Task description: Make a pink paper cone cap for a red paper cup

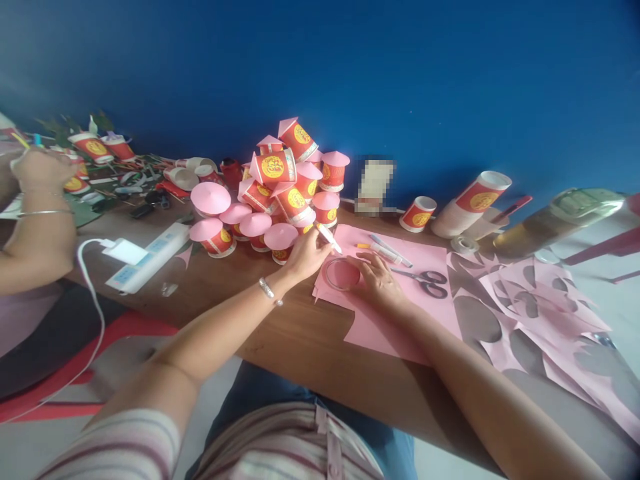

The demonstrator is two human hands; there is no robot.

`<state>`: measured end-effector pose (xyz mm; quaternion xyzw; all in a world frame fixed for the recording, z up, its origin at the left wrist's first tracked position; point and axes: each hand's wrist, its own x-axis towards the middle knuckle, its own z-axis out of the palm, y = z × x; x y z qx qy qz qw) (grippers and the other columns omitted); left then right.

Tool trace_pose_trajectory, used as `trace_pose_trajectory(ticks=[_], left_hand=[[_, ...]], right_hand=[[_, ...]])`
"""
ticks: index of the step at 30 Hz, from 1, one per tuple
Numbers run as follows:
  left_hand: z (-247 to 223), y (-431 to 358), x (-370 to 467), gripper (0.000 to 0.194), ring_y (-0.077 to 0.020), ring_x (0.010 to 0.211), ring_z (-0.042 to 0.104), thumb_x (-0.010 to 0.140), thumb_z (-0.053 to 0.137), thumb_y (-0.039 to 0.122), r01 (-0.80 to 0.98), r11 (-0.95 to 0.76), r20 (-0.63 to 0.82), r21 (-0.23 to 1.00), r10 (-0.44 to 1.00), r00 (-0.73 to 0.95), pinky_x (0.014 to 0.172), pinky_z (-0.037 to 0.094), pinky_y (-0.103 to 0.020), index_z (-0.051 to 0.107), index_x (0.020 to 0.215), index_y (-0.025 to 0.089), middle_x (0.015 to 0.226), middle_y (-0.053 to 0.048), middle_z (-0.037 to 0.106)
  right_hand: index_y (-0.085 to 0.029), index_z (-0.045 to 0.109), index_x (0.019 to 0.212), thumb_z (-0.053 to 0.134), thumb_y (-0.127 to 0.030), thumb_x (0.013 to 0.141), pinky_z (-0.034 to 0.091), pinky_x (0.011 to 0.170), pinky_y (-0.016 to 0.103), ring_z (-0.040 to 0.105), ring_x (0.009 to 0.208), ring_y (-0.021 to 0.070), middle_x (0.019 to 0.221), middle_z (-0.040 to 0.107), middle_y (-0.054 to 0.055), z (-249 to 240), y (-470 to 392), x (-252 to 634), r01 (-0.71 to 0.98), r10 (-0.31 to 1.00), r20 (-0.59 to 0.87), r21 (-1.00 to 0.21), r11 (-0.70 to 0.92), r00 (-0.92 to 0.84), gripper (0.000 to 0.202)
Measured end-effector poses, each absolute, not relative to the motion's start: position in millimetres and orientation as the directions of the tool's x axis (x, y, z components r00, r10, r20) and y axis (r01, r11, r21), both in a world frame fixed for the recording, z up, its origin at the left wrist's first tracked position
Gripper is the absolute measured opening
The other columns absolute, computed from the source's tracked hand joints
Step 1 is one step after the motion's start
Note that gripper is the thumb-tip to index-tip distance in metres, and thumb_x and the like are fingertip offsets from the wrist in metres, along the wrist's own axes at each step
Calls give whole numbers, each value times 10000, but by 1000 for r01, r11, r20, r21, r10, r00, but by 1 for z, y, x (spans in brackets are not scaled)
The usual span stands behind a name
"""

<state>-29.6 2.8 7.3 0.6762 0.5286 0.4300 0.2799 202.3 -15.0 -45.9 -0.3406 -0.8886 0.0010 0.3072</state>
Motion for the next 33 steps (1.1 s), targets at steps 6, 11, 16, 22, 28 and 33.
trace_pose_trajectory(ticks=[6,11,16,22,28,33], left_hand=[[1,8,-23,76,-223,823,732,882,628,165,480,-268,265,835,961,75,774,588,-355,564,911,194,840,-60,750],[-5,10,-24,81,-216,849,711,877,635,179,461,-267,258,846,963,82,799,580,-354,569,922,191,876,-57,733],[-3,8,-23,58,-207,850,712,883,625,180,413,-252,238,875,968,84,808,578,-345,577,916,187,888,-52,732],[-3,8,-21,71,-182,778,712,882,620,174,317,-221,203,922,975,88,753,575,-308,554,893,195,815,-25,715],[-8,9,-24,75,-193,820,698,881,632,219,372,-245,224,895,970,98,747,564,-315,566,908,197,838,-30,711],[-9,10,-26,99,-183,781,668,899,617,230,439,-264,237,859,965,115,728,544,-311,521,903,207,802,-14,677]], right_hand=[[-182,544,1458,711,-375,918,506,1119,586,608,1281,366,1279,677,188,-45,-14,203,597,595,547,-201,776,-589,598],[-183,548,1436,687,-363,939,499,1131,581,621,1267,351,1274,683,177,-47,-14,203,594,569,582,-175,785,-580,547],[-181,542,1434,685,-338,934,497,1132,583,625,1266,351,1268,695,178,-49,-13,203,601,572,580,-168,781,-580,544],[-196,545,1451,701,-347,913,474,1157,578,613,1288,353,1294,692,170,-49,-15,204,640,628,527,-190,744,-573,580],[-209,549,1461,716,-385,910,490,1131,600,595,1308,379,1323,678,176,-47,-15,204,648,650,498,-209,732,-574,602],[-216,545,1469,714,-386,914,469,1151,614,601,1305,378,1334,676,174,-46,-15,204,647,649,490,-205,734,-582,605]])
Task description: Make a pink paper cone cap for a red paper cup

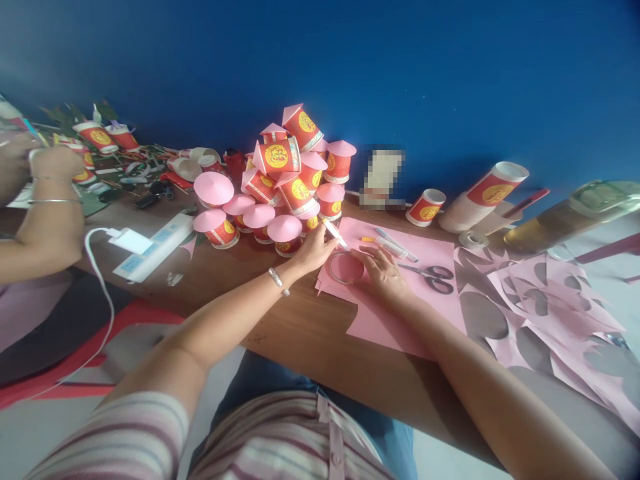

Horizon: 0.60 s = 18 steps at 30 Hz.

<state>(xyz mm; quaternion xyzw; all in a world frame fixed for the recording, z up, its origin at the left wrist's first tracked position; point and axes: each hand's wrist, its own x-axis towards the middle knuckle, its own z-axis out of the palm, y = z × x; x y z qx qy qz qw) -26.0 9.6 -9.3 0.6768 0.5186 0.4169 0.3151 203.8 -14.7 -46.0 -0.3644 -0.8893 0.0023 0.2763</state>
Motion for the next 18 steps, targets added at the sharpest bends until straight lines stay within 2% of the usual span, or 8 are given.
trace_pose_trajectory(ticks=[7,11,18], left_hand=[[-10,9,-29,117,-204,826,657,921,607,226,510,-285,251,811,958,136,800,544,-350,490,920,212,823,-21,658],[-7,6,-32,105,-199,818,650,917,604,197,555,-316,286,769,947,142,814,537,-350,500,920,214,825,-15,654],[-2,-2,-36,43,-232,846,677,941,568,198,615,-359,326,702,930,170,844,555,-397,531,922,210,895,-66,697]], right_hand=[[-205,567,1448,726,-453,906,477,1150,595,594,1309,373,1332,670,174,-46,-15,204,644,638,509,-197,740,-578,617],[-199,556,1450,737,-431,902,471,1158,589,595,1308,369,1324,677,173,-45,-16,204,642,636,505,-193,742,-584,622],[-198,551,1453,744,-383,888,446,1181,595,602,1300,365,1315,685,174,-44,-17,202,648,645,503,-202,734,-575,625]])
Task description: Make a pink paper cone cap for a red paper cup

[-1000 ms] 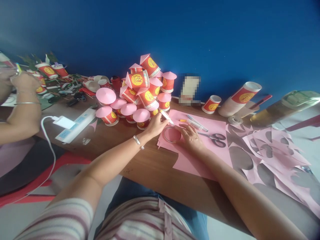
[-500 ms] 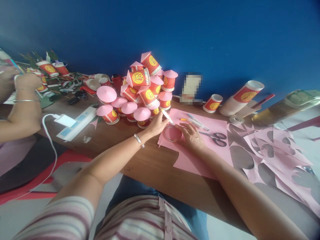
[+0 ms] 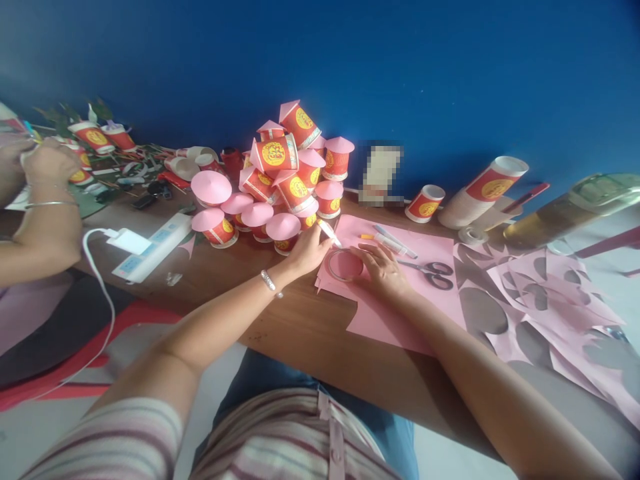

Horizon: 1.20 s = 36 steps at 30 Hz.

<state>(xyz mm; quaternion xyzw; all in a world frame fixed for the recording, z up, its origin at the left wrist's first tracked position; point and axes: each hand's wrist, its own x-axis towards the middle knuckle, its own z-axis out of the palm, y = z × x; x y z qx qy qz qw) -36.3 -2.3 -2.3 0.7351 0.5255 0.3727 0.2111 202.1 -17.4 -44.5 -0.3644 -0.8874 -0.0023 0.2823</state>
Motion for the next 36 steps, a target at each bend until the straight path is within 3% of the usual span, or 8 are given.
trace_pose_trajectory(ticks=[8,19,36], left_hand=[[-3,-9,-41,52,-242,841,699,934,589,192,625,-358,331,694,929,164,884,572,-424,542,929,214,840,-58,704],[0,-18,-48,34,-235,876,721,943,597,220,624,-327,304,710,941,148,899,574,-399,583,964,197,886,-70,735],[4,-33,-56,89,-201,805,718,929,635,258,601,-357,343,715,928,143,782,573,-322,593,975,194,893,-64,738]], right_hand=[[-202,528,1486,727,-423,914,422,1190,615,600,1311,361,1337,678,184,-47,-13,205,642,646,481,-202,740,-593,645],[-221,526,1463,724,-364,915,433,1171,609,598,1307,356,1336,681,161,-44,-18,204,653,652,492,-201,730,-577,600],[-200,522,1450,671,-416,958,437,1184,585,614,1303,330,1330,693,172,-47,-16,204,619,622,523,-210,757,-583,557]])
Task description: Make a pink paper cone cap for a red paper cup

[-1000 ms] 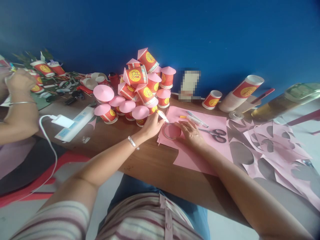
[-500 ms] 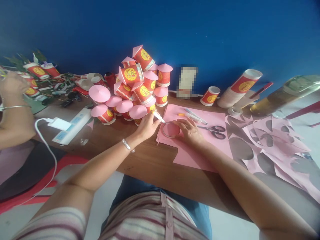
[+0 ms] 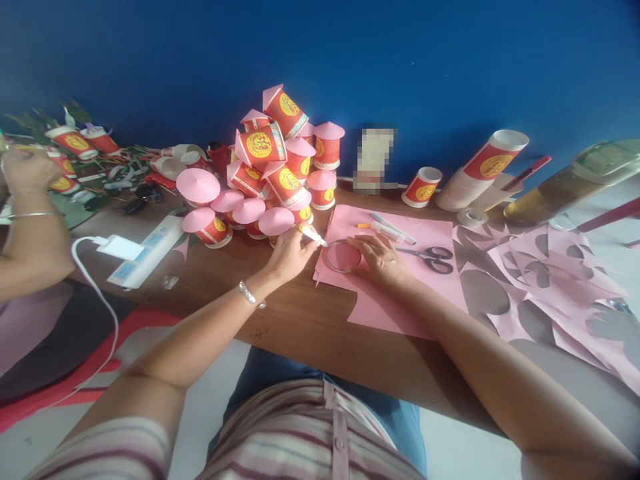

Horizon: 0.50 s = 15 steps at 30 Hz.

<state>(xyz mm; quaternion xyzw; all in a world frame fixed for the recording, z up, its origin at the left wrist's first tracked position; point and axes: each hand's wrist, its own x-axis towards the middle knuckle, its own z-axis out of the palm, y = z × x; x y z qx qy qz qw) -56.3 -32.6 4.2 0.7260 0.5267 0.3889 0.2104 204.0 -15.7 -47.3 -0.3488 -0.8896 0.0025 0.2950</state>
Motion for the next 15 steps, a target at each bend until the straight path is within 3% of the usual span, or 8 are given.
trace_pose_trajectory(ticks=[15], left_hand=[[15,-40,-60,108,-166,763,710,921,673,245,619,-402,358,675,912,202,784,560,-276,751,893,176,864,-36,786]], right_hand=[[-220,494,1477,703,-397,938,437,1172,594,619,1285,336,1329,694,158,-48,-15,203,619,603,547,-185,764,-581,605]])
